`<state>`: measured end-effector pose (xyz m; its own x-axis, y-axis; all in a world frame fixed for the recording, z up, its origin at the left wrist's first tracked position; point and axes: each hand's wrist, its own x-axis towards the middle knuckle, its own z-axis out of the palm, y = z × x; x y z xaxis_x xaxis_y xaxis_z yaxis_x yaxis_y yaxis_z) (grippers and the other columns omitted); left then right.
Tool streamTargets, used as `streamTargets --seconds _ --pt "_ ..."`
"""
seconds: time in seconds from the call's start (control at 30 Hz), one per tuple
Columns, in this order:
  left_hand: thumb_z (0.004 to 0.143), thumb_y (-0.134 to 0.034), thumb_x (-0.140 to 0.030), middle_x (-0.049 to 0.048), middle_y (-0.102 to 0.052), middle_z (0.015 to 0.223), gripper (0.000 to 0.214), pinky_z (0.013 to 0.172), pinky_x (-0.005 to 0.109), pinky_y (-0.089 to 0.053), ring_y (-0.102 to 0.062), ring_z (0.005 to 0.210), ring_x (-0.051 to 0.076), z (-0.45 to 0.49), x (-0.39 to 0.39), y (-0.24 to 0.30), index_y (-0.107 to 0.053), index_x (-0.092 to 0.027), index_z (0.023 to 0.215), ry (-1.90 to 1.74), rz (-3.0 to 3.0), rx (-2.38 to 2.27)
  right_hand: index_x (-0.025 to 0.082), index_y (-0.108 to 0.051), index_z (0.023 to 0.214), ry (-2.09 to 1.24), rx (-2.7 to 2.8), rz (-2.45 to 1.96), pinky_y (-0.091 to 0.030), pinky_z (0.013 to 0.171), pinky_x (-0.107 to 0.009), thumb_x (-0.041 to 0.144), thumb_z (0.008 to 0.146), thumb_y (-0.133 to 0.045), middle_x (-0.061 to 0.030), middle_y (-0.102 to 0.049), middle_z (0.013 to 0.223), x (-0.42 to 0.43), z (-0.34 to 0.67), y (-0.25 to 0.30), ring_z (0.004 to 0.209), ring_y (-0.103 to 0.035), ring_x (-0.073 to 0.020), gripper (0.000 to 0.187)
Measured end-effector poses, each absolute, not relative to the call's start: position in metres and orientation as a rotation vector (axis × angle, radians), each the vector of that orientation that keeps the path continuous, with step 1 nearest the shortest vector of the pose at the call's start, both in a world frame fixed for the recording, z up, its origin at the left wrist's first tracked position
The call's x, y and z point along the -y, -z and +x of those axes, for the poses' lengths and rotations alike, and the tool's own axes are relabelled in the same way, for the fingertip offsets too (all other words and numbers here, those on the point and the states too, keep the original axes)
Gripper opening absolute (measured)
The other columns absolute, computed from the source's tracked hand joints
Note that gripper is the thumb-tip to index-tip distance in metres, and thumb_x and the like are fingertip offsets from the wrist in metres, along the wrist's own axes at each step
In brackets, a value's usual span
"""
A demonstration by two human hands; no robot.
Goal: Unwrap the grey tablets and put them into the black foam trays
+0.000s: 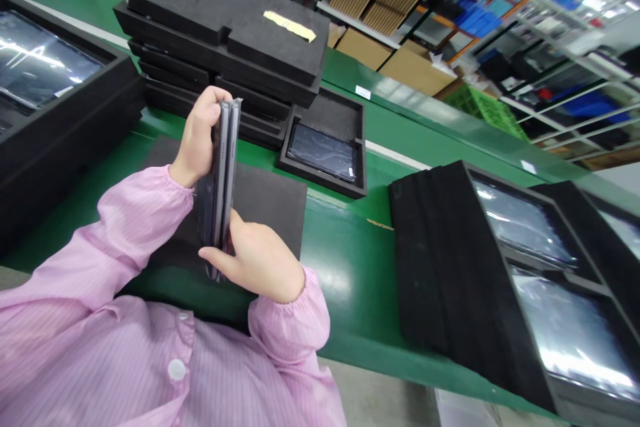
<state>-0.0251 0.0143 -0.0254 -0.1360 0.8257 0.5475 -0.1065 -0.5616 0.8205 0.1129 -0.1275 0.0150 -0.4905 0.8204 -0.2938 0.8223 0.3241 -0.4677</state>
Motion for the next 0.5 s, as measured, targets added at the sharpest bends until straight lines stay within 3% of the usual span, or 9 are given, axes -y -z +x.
streamTargets --seconds 0.13,0.3,0.5 --pt "0.095 -0.051 -0.044 0.0038 -0.056 0.083 0.028 0.088 0.041 -0.048 -0.058 0.099 0.026 -0.025 -0.008 0.021 -0.054 -0.023 0.077 -1.766 1.555 -0.875 0.018 -0.051 0.093 0.866 -2.553 1.580 -0.039 0.056 -0.030 0.041 0.094 -0.058 -0.0017 -0.068 0.071 0.128 0.114 -0.014 0.061 -0.066 -0.0206 0.024" --pt "0.094 -0.042 -0.059 0.0050 -0.059 0.091 0.039 0.097 0.045 -0.044 -0.058 0.097 0.026 -0.024 0.009 0.015 -0.059 -0.025 0.087 -1.745 1.747 -0.880 0.019 -0.056 0.094 0.827 -2.534 1.696 -0.042 0.062 -0.031 0.049 0.091 -0.059 -0.0053 -0.071 0.082 0.125 0.110 -0.014 0.073 -0.070 -0.0249 0.031" --pt "0.091 -0.039 -0.068 0.0097 -0.057 0.126 0.052 0.111 0.042 -0.035 -0.043 0.134 0.025 -0.029 0.009 0.056 -0.057 -0.026 0.116 -2.007 1.471 -1.063 0.021 -0.057 0.080 0.793 -2.531 1.888 -0.038 0.060 -0.028 0.032 0.081 -0.063 0.0001 -0.065 0.068 0.120 0.104 -0.009 0.065 -0.065 -0.0195 0.013"
